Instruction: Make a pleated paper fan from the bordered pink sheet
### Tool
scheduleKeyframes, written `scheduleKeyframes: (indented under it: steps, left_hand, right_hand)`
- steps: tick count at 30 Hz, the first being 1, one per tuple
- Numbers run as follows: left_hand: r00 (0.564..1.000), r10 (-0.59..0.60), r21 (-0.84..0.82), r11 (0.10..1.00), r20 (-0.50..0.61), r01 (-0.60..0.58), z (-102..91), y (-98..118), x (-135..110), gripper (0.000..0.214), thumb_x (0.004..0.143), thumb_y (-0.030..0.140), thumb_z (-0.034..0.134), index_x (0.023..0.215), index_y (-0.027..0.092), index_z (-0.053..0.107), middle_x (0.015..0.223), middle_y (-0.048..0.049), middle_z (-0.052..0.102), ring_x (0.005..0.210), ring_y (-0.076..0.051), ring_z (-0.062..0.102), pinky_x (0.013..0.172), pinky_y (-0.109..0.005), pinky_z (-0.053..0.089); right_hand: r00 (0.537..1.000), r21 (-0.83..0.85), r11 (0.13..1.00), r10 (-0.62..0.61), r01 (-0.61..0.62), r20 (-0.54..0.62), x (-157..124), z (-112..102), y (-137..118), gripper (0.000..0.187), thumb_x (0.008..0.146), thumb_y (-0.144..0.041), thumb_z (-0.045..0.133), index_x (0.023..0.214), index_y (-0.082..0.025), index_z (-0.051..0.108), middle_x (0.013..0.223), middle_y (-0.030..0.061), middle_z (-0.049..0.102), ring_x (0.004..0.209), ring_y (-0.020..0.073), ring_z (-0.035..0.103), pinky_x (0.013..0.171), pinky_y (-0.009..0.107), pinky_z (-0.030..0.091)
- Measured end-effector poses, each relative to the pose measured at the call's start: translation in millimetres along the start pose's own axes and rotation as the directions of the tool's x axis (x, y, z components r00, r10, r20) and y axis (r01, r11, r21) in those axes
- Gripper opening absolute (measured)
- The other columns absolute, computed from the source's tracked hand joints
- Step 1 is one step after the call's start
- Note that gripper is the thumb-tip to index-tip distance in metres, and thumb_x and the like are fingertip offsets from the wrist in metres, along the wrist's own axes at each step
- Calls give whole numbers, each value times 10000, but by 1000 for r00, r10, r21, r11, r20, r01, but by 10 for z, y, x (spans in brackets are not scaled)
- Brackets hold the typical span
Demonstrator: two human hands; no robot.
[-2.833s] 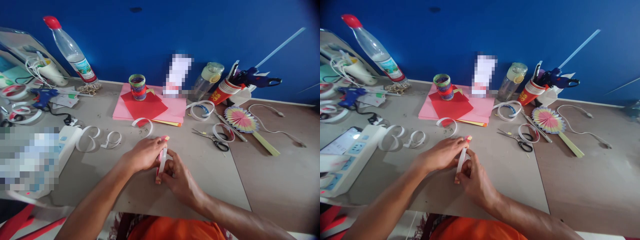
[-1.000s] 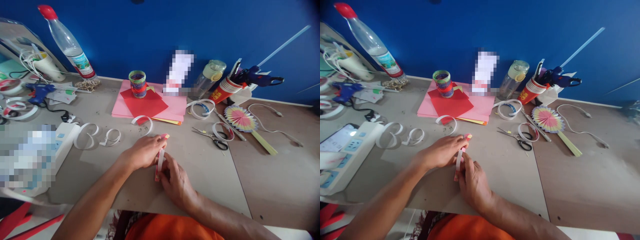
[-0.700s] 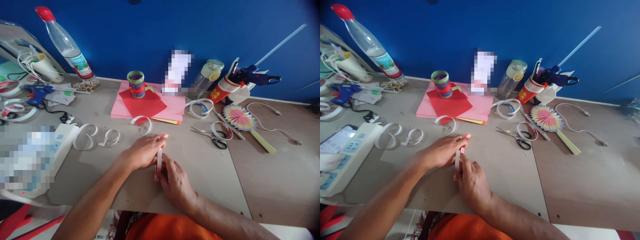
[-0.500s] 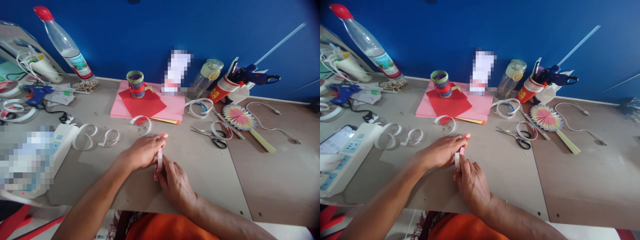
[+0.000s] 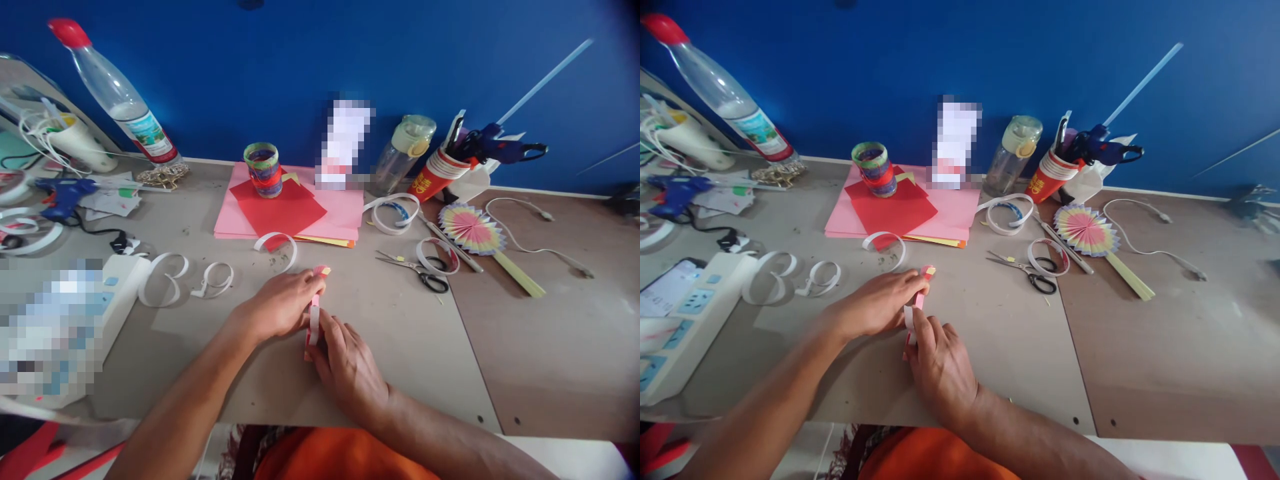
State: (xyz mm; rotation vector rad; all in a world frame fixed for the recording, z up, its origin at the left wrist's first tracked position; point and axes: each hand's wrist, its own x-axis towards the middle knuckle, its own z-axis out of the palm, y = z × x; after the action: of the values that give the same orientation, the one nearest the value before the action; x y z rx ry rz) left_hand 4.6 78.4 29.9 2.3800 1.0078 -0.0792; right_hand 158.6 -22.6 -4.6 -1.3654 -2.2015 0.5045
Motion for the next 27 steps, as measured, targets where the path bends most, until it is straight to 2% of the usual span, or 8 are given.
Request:
scheduleKeyframes:
  steps: [2,8,12,17,22,24,27]
  left_hand:
    - [1000,2,-24,1000,-4,-2,-3,-2,0,311,791,165,530,1096,203,485,1197,-79,554,986,-216,576,839,-318,442]
    - [1000,14,-93,996,5,-13,-43,17,-13,353,818,213,553,1162,198,475,1240,-91,536,998,-222,577,844,-328,448]
    - [1000,2,-83,997,14,-1,-50,15,-13,301,824,244,562,1115,197,500,1280,-100,514,1063,-250,563,888,-355,433]
    - [1000,6,-88,996,9,-5,-38,-5,4,315,841,311,567,1129,203,498,1142,-77,572,967,-233,590,828,-340,451]
    - [1000,2,-67,998,7,-2,-38,-11,11,383,824,314,601,1174,207,487,1179,-83,556,1000,-241,579,838,-343,450]
    - [1000,0,-66,998,13,1,-45,-8,8,384,813,303,615,1163,203,495,1210,-89,545,1001,-242,580,825,-339,454]
    - [1000,-11,-70,997,18,12,-46,-3,10,427,793,266,622,1192,198,484,1228,-98,536,1040,-252,571,837,-345,454]
  right_hand:
    - [1000,4,1000,13,-14,19,11,-11,1,537,839,-65,485,1329,-165,290,905,67,608,757,210,591,694,357,533]
    - [994,-9,994,105,-105,33,64,-57,20,668,766,-94,592,1345,-191,273,1193,143,524,874,243,622,662,354,564]
    - [992,27,992,122,-123,32,66,-44,30,718,746,-89,622,1354,-196,256,1190,139,523,911,257,620,695,368,568]
    - [988,164,975,145,-150,46,37,-50,52,709,740,-80,608,1356,-190,274,1191,139,509,913,243,600,729,374,551]
    - [947,404,858,261,-317,188,82,-209,138,521,782,-65,517,1270,-206,400,1057,58,562,626,104,533,627,265,494]
    - [926,470,803,268,-367,265,147,-275,181,444,796,-62,498,1215,-202,449,935,12,593,601,88,517,604,232,457]
    - [913,527,755,244,-390,326,260,-312,225,481,776,-41,500,1229,-193,446,815,-28,604,603,84,518,583,209,412]
